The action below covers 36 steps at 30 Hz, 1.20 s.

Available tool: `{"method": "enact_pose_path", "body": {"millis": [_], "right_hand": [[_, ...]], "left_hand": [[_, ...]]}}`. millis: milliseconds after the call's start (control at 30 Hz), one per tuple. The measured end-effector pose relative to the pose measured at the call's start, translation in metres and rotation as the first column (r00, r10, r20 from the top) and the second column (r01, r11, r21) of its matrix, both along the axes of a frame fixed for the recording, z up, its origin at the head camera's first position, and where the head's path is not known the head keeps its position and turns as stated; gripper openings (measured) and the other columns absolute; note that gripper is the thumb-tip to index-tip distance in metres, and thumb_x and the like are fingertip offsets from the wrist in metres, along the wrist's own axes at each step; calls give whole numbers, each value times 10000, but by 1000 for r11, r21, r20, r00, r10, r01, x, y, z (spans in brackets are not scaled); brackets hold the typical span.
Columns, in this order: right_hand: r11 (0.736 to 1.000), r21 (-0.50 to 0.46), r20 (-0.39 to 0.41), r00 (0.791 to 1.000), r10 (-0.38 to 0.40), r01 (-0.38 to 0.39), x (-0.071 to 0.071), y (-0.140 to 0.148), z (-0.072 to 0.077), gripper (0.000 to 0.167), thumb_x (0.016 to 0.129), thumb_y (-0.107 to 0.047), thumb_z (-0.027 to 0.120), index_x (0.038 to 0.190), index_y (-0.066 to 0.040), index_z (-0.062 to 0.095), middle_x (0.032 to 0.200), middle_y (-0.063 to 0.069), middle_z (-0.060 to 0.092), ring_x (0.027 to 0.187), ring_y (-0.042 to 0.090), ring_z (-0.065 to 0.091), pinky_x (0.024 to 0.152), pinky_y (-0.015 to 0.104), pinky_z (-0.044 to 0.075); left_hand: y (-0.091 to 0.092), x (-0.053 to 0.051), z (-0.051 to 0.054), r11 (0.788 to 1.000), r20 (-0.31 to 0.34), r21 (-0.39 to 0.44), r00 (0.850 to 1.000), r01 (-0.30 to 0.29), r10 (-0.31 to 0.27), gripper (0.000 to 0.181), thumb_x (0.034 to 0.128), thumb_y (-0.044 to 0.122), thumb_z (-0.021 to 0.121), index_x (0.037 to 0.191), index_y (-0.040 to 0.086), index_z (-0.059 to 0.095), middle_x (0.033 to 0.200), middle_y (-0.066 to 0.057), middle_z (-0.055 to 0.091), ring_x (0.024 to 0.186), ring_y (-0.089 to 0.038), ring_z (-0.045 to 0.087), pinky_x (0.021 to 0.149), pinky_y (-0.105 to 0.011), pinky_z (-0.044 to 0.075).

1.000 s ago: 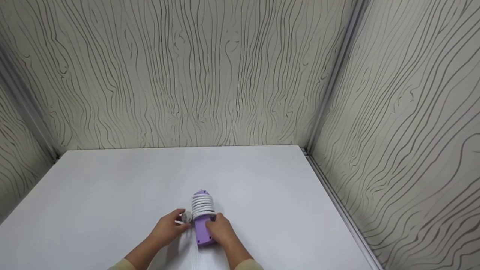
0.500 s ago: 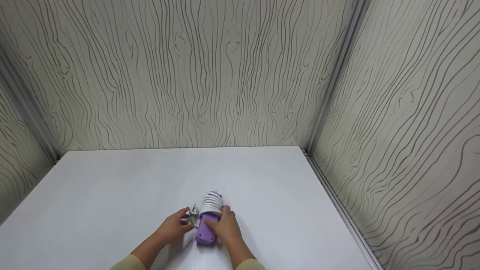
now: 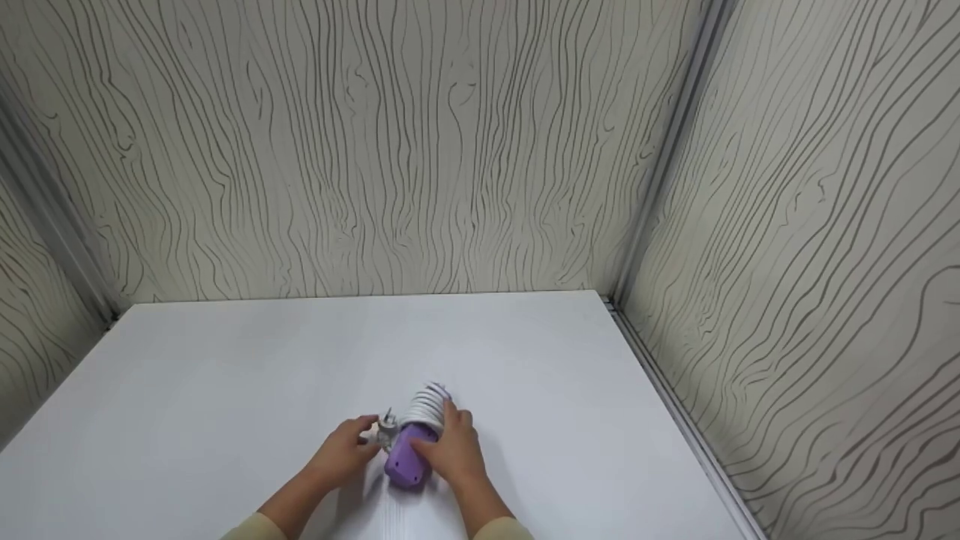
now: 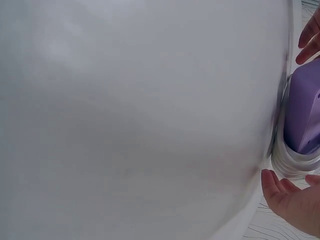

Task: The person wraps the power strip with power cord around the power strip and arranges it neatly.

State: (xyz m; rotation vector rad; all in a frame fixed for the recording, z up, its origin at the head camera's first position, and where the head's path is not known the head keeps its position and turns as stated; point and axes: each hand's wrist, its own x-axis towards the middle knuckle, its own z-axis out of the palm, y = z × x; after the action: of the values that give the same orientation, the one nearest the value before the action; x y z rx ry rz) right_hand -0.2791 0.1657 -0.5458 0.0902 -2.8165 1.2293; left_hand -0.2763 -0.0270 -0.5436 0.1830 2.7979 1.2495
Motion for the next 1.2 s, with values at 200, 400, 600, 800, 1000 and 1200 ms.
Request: {"method": "enact_pose_path", "body": {"millis": [200,400,600,800,1000,1200], "right_hand": [[999,-29,16,1000,-14,14,0,-1,1,932,682,-383,771,1392,-24,286,1229,226,420,1155,399,439,969,515,338],[1000,-7,60,998,-8,9,1,-10,1,1012,637,-369,808,1411,-32,249,1233,233,390,1137,401,448,961,509,352],[1000,-2,56,998,6,-6,3,-19,0,1029,633,-370,810,1414,-26,236,1215,225,381,1119,388,457,960,499,358],[1000,-3,55,998,-2,2,2,-19,-1,1030,625,-387,812,1411,-35,246,1225,225,384,1128,399,454,960,500,359],[1000,-4,51,999,3,-3,0,-13,1,1054,601,-423,818,1400,-26,255,1261,244,389,1167,420,424,973,514,337],[1000,-28,64,998,-9,11,1,-5,3,1077,578,-400,837,1409,-48,249,1300,246,379,1201,428,393,979,528,323]], "left_hand": [[-4,1,1,999,-39,7,998,-38,38,429,832,174,614,1226,31,519,1159,-181,535,1102,-366,506,929,-490,390],[-4,0,0,995,35,94,999,-17,14,490,890,164,531,1315,-46,406,1229,-256,505,1160,-412,455,962,-518,342],[-3,-1,-6,982,73,186,996,32,-46,482,892,53,452,1354,-47,358,1287,-229,487,1230,-411,388,1008,-526,278],[-6,-5,-10,939,132,342,989,24,-73,528,886,-1,403,1392,-50,264,1300,-250,464,1182,-373,457,924,-480,390],[-12,-7,-7,938,171,347,984,-17,-45,560,901,83,447,1409,-20,234,1311,-275,425,1198,-439,405,942,-538,354],[-18,-7,0,951,142,306,990,-40,-4,566,882,101,485,1389,-32,271,1315,-308,394,1207,-479,365,955,-566,320]]}}
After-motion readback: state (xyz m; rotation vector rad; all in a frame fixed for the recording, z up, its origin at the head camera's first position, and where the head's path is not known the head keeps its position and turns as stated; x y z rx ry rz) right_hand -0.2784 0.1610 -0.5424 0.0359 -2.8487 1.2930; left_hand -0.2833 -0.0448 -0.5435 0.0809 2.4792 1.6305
